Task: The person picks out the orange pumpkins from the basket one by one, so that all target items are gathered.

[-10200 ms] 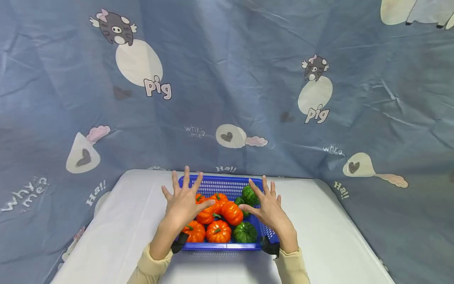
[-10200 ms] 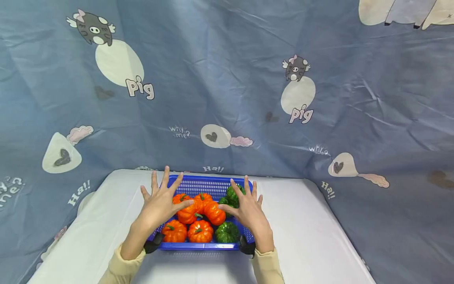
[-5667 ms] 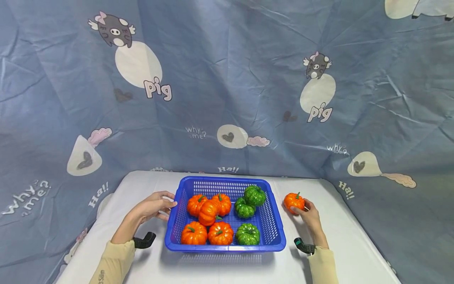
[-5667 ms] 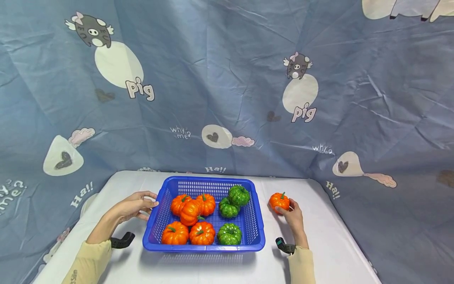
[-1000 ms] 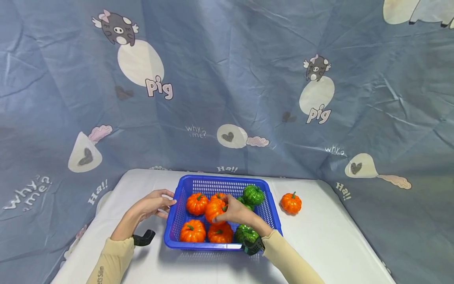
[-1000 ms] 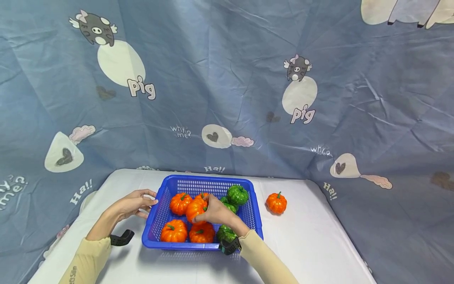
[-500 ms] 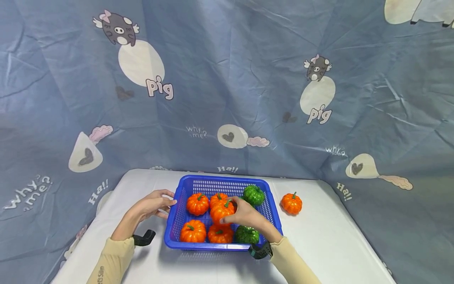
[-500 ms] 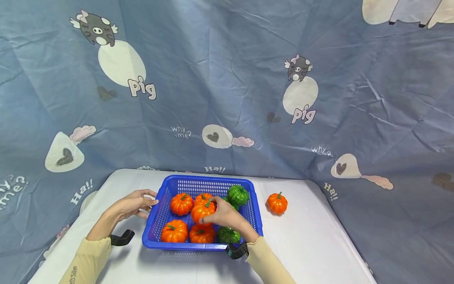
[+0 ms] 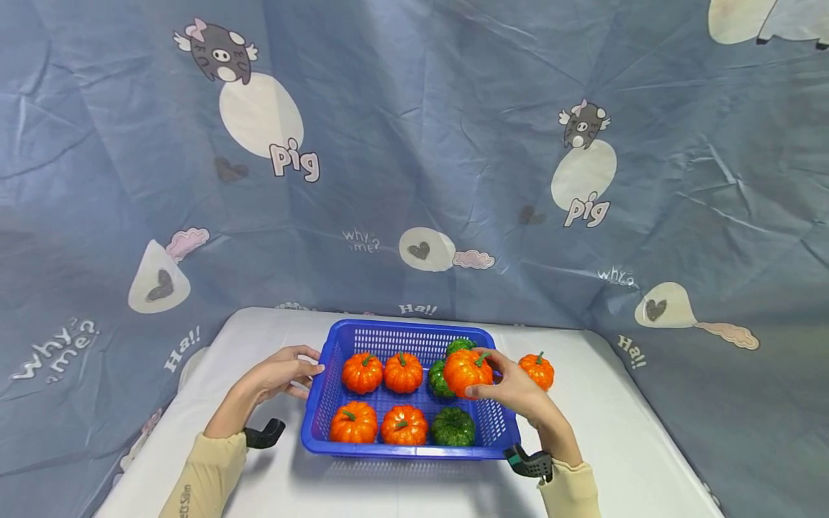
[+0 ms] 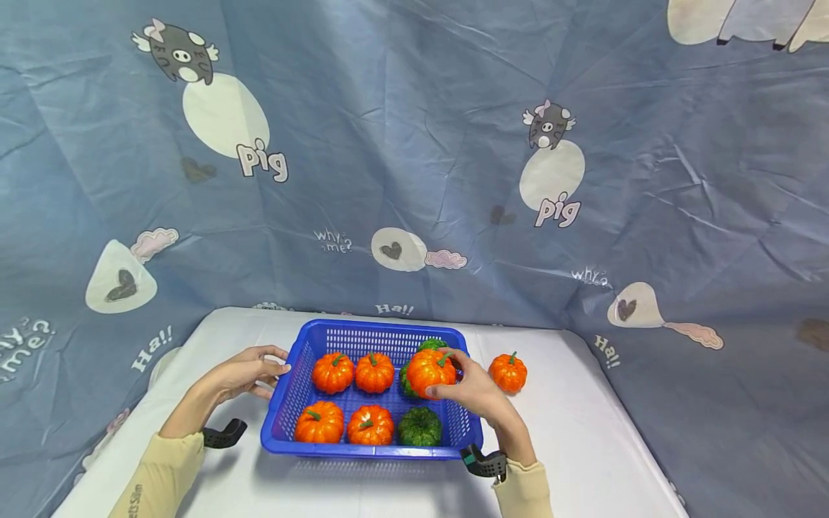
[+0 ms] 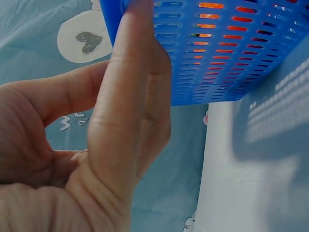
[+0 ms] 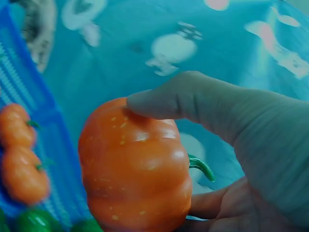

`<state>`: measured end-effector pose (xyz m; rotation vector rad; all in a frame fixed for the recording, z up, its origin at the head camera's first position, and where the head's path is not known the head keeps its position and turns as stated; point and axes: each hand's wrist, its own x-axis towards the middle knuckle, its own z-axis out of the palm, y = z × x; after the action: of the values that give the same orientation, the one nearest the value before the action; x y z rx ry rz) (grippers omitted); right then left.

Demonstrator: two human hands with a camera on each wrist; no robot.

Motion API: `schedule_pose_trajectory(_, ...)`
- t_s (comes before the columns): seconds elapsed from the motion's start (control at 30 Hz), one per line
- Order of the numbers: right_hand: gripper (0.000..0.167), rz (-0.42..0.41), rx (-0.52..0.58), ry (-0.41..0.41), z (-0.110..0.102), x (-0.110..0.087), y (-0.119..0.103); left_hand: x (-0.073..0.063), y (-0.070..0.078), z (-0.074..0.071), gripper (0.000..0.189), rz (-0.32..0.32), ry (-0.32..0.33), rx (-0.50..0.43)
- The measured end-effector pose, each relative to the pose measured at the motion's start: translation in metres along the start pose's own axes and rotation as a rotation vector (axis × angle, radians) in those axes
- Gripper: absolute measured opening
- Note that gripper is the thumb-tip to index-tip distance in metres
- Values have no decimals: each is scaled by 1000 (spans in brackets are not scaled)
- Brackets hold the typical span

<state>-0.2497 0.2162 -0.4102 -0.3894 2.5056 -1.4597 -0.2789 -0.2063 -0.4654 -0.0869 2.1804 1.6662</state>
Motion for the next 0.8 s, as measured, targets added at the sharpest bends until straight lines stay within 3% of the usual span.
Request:
schedule_pose_trajectory(0.23, 69, 23, 49, 145, -51, -18, 17, 0, -1, 0, 45, 13, -3, -10)
schedule_pose_trajectory(0.37, 68, 60, 16, 244, -72, -24, 31, -1, 0, 0, 45, 14, -1, -3)
schedule_pose_trajectory(0.5, 68, 121, -6, 326, -86, -24, 47, -2, 1, 0, 45, 10, -3, 1)
schedule_pose_trajectory(0.8, 78, 275, 57, 461, -104, -18, 100, 0, 0, 0, 45, 4, -3, 2)
